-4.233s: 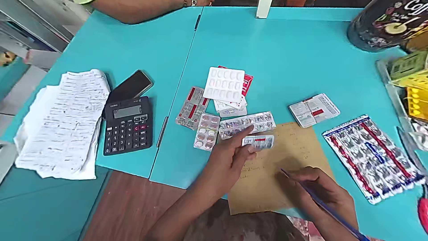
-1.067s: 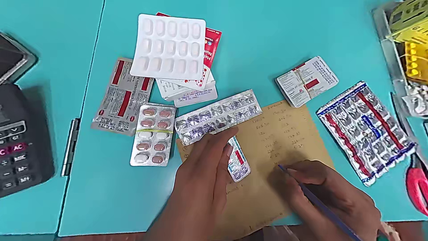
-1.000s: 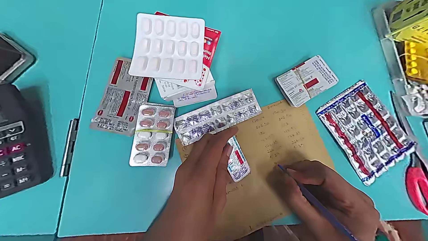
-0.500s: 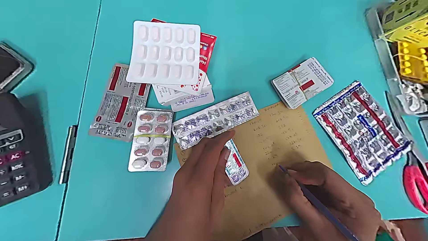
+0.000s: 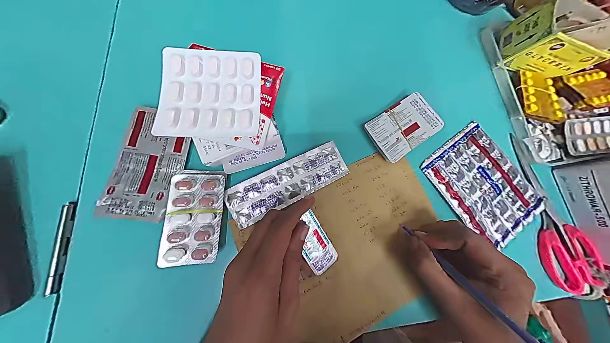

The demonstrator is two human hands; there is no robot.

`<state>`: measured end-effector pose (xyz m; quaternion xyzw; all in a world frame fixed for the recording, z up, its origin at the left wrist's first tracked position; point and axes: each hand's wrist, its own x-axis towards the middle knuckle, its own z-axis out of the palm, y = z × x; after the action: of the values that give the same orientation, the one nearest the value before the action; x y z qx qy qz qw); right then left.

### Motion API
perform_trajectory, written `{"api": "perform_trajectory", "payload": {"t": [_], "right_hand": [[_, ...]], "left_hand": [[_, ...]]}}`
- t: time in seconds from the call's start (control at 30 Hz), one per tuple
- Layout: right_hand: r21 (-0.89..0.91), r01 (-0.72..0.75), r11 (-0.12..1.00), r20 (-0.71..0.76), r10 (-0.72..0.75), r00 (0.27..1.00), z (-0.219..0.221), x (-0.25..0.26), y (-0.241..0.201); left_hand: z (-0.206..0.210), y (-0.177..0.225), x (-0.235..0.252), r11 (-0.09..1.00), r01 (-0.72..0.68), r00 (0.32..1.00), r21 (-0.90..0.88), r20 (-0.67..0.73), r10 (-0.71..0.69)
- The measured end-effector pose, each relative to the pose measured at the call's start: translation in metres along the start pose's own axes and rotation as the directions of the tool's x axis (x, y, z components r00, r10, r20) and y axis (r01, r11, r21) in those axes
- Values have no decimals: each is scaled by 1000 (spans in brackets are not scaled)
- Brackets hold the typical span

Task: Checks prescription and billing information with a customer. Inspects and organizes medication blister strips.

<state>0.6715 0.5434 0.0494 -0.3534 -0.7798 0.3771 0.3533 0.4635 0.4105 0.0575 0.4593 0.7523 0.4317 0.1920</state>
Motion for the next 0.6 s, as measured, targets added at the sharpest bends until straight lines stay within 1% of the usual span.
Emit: {"api": "perform_trajectory", "payload": {"t": [0.07, 0.43, 0.6], "right_hand": [[-44, -2, 999, 6, 2, 1000, 0, -1, -1], [-17, -19, 1000, -44, 18, 999, 0, -1, -1], [-63, -16, 998, -63, 13, 998, 1, -3, 0]], "left_hand": [[-1, 0, 0, 1000, 6, 1000, 2, 10, -6], [-1, 0, 0, 1000, 12, 1000, -13, 14, -12], [0, 0, -1, 1000, 5, 1000, -3, 11, -5]]}}
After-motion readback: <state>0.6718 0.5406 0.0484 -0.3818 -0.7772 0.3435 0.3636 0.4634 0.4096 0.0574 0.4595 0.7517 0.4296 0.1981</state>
